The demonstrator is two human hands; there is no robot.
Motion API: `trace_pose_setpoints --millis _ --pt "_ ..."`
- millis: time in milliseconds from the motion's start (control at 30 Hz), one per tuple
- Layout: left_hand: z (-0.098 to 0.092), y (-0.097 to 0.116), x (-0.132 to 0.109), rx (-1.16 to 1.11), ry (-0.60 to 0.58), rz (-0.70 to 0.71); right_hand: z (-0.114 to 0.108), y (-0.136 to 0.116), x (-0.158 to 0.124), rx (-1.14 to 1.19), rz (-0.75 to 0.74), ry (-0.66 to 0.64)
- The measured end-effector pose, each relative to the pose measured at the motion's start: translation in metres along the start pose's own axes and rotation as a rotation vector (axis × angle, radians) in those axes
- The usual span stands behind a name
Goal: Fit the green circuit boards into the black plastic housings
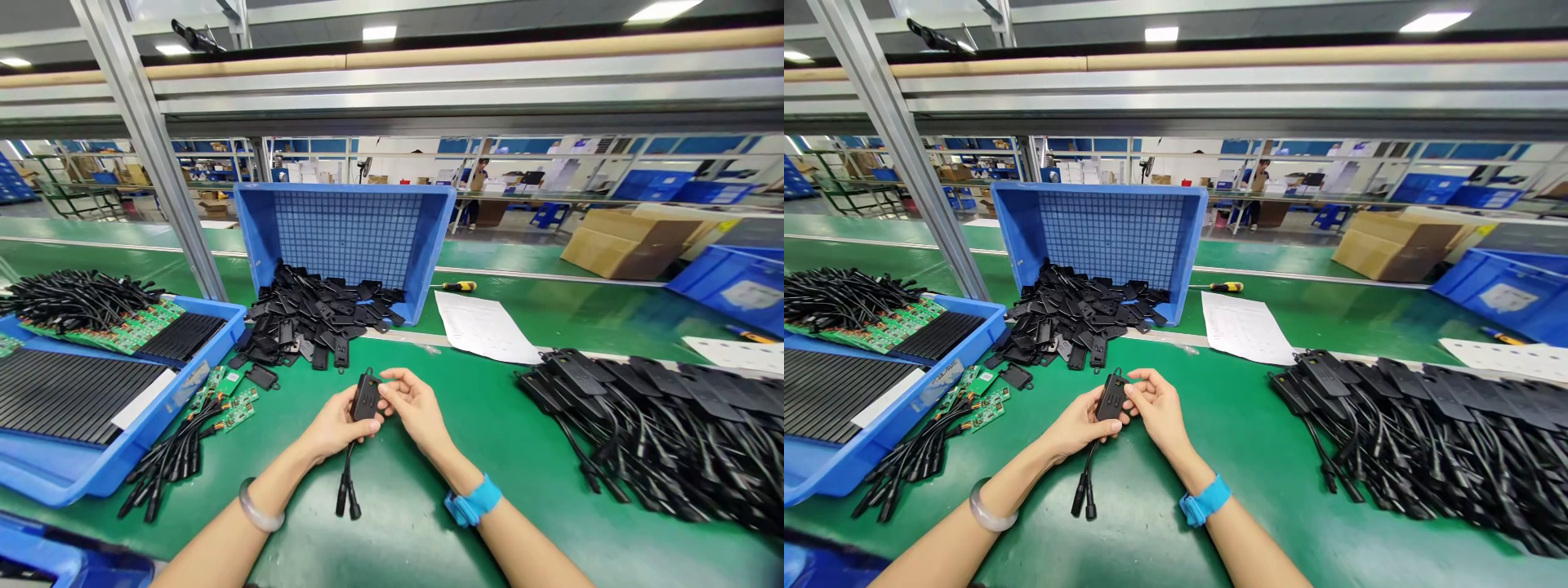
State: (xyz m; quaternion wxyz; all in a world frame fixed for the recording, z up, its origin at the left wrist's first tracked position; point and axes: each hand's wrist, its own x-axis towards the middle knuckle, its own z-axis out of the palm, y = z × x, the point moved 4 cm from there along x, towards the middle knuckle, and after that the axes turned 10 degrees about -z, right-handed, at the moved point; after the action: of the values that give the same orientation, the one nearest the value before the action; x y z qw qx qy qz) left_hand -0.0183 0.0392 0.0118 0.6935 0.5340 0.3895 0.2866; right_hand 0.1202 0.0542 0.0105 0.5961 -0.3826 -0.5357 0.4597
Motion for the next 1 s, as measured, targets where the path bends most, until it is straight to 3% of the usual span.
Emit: trace_pose_setpoints --millis 133,300,433,567,667,733,800,900,1000 --pt "-0.001 0.000 0.000 0.029 0.005 0.027 0.002 0.001 -0.001 0.044 0.051 -0.030" --pt "0.001 -0.004 0.001 -0.014 -0.058 0.043 0.011 0.003 -0.004 0.158 0.162 -0.195" --pt "0.004 -0.009 0.005 -0.037 -0.024 0.035 0.011 0.007 -0.003 0.053 0.122 -0.186" --pt "0.004 -0.009 0.007 -0.123 0.064 0.050 0.016 0.004 -0.006 -0.411 -0.092 -0.155" --pt "0.004 -0.011 0.008 -0.196 -0.023 0.108 0.024 -0.008 -0.012 -0.871 -0.319 -0.230" --pt "0.006 -0.019 0.009 -0.167 -0.099 0.076 0.021 -0.013 -0.016 -1.095 -0.315 -0.316" --pt "0.004 -0.029 0.011 -0.081 -0.090 0.032 0.002 -0.016 -0.015 -1.320 -0.212 -0.336" --pt "-0.006 -0.024 0.009 0.130 0.093 0.121 -0.036 -0.018 -0.009 -1.730 -0.042 -0.251" --pt "-0.023 0.010 -0.010 0.596 0.348 0.311 -0.047 -0.018 -0.005 -1.924 -0.127 -0.213"
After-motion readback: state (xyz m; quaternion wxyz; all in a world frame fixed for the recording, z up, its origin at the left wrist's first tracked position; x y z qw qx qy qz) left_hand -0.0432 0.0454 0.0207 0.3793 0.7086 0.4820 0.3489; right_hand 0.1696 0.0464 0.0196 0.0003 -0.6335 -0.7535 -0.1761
